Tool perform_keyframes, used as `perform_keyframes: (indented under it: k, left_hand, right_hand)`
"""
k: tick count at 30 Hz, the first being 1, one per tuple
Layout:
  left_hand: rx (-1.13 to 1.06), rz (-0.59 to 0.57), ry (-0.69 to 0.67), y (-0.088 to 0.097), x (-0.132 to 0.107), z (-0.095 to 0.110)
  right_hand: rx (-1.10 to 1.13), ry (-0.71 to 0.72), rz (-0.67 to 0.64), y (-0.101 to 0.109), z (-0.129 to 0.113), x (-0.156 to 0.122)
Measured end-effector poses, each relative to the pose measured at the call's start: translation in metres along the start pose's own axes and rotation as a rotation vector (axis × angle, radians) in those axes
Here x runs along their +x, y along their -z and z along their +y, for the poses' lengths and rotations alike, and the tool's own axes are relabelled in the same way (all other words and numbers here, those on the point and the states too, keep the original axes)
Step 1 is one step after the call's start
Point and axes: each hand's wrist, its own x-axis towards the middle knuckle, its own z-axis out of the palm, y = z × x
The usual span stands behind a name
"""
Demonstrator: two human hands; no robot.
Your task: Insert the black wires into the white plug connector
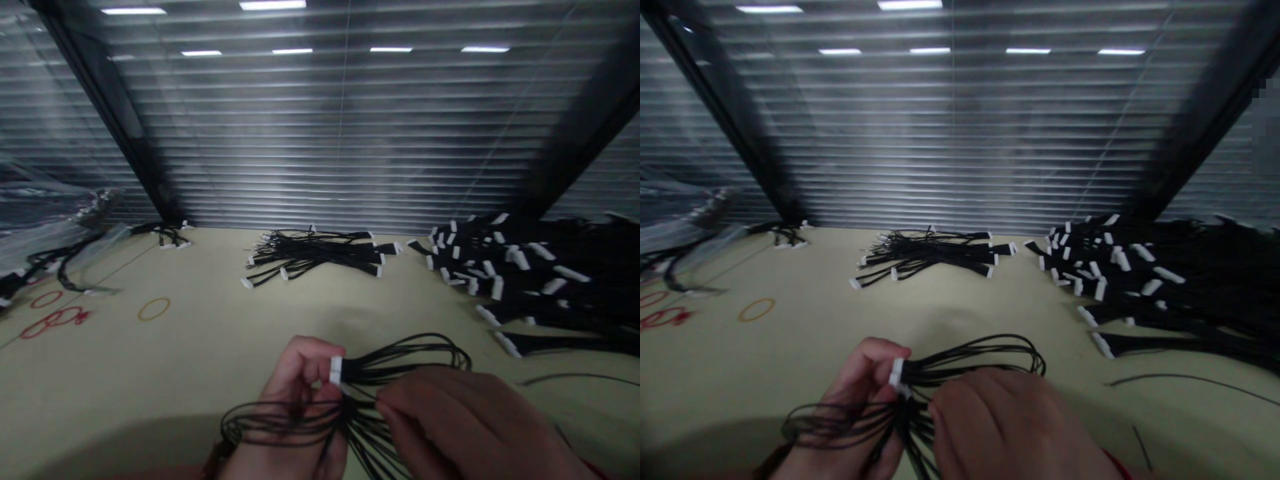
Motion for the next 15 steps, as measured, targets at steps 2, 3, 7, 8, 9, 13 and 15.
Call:
perform_keyframes:
  k: [2, 3, 7, 8, 9, 13, 15]
  left_hand:
    - [-0.007, 0.019, 0.008, -0.001, -0.001, -0.002]
    - [-0.003, 0.03, 0.022, -0.002, -0.001, -0.003]
    - [0.028, 0.036, 0.061, -0.004, -0.001, -0.002]
    - [0.035, 0.036, 0.069, -0.004, -0.001, -0.001]
    - [0.046, 0.037, 0.076, -0.004, 0.0, -0.001]
    - [0.157, 0.069, 0.125, -0.003, 0.003, 0.002]
    - [0.194, 0.078, 0.142, -0.003, 0.006, 0.003]
  right_hand:
    - [-0.007, 0.003, -0.044, -0.001, 0.0, -0.001]
    - [-0.007, 0.005, -0.068, -0.002, 0.0, -0.001]
    - [0.077, -0.017, -0.182, -0.004, -0.002, -0.001]
    - [0.1, -0.036, -0.206, -0.004, -0.002, -0.001]
    - [0.114, -0.048, -0.229, -0.003, -0.001, 0.0]
    - [-0.009, -0.077, -0.222, 0.007, 0.006, 0.003]
    - [-0.116, -0.126, -0.201, 0.015, 0.013, 0.004]
